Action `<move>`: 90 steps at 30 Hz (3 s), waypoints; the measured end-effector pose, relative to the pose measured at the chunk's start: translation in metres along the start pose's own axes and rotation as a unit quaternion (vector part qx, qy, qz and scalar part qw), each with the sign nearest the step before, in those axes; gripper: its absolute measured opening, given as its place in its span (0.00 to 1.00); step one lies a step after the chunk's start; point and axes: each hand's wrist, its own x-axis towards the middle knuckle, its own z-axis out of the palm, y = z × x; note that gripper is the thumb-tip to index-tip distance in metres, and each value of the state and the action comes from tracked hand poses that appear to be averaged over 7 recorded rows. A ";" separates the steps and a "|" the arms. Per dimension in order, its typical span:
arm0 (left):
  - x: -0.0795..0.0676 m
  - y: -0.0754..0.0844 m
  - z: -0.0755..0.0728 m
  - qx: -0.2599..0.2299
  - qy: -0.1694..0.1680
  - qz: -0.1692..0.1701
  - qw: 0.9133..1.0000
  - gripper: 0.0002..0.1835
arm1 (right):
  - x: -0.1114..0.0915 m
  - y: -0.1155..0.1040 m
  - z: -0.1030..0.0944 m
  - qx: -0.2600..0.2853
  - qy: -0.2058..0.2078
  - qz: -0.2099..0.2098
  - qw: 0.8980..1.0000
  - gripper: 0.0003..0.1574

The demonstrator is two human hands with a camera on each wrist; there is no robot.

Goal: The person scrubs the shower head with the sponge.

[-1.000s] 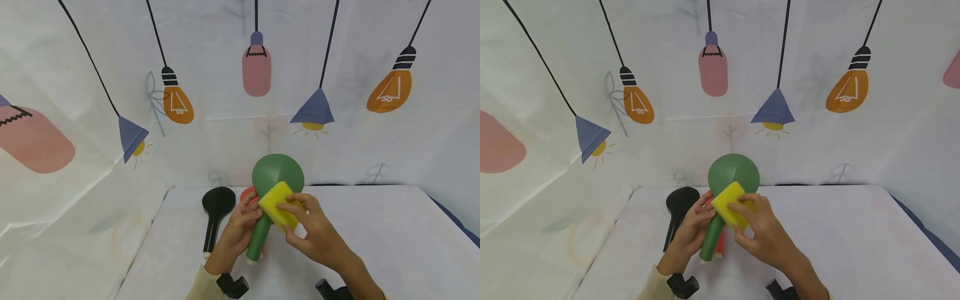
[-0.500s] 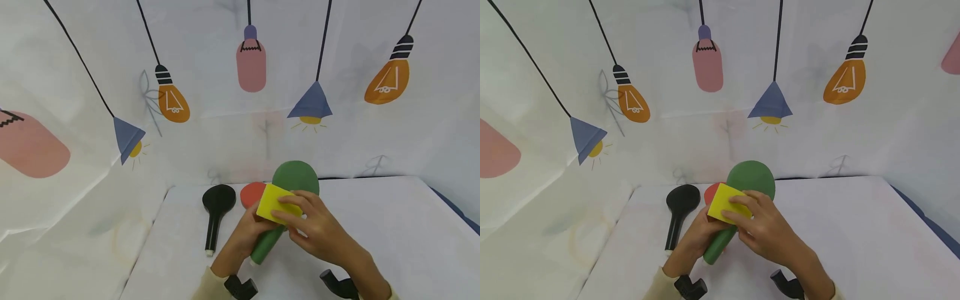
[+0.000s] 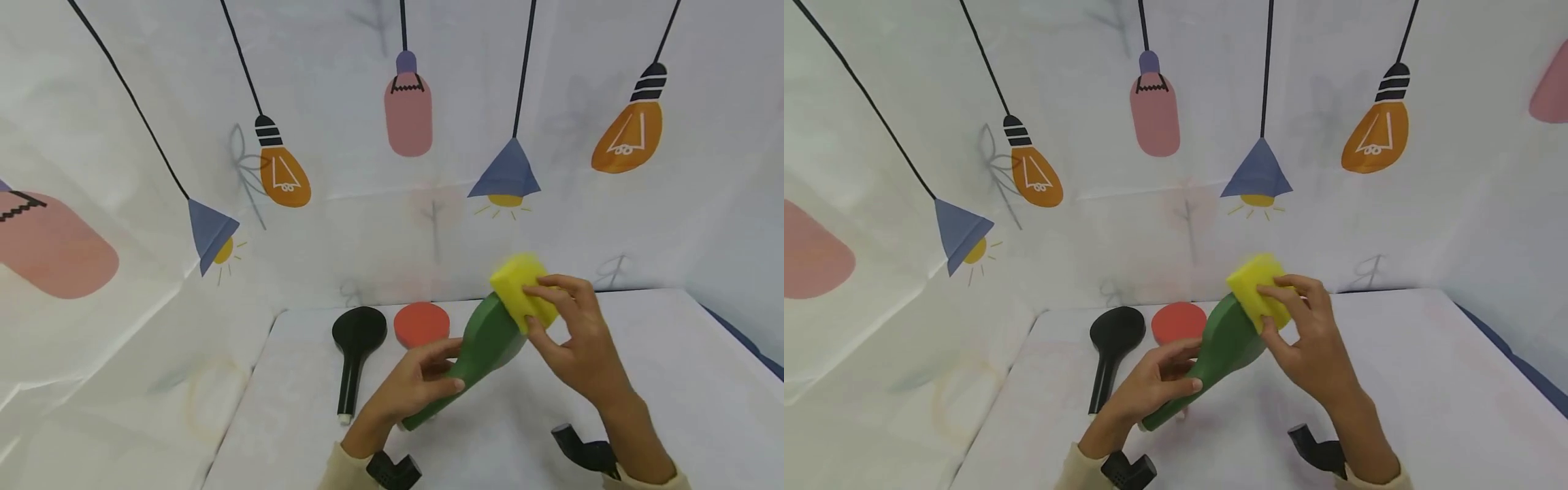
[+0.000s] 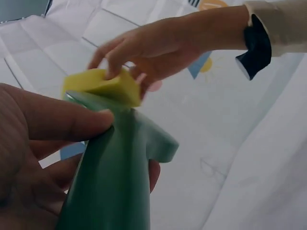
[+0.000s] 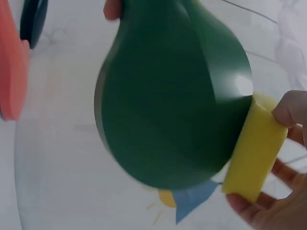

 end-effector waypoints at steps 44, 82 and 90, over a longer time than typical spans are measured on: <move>0.002 0.007 -0.014 -0.498 0.047 0.093 0.861 0.32 | -0.009 -0.050 0.039 0.119 -0.117 -0.209 0.964 0.25; 0.000 -0.002 0.003 -0.500 0.024 0.118 0.857 0.21 | 0.000 -0.046 0.055 0.033 0.065 -0.245 0.967 0.23; -0.005 -0.002 0.010 -0.465 0.016 0.063 0.883 0.23 | -0.002 -0.040 0.047 0.019 0.135 -0.154 0.979 0.26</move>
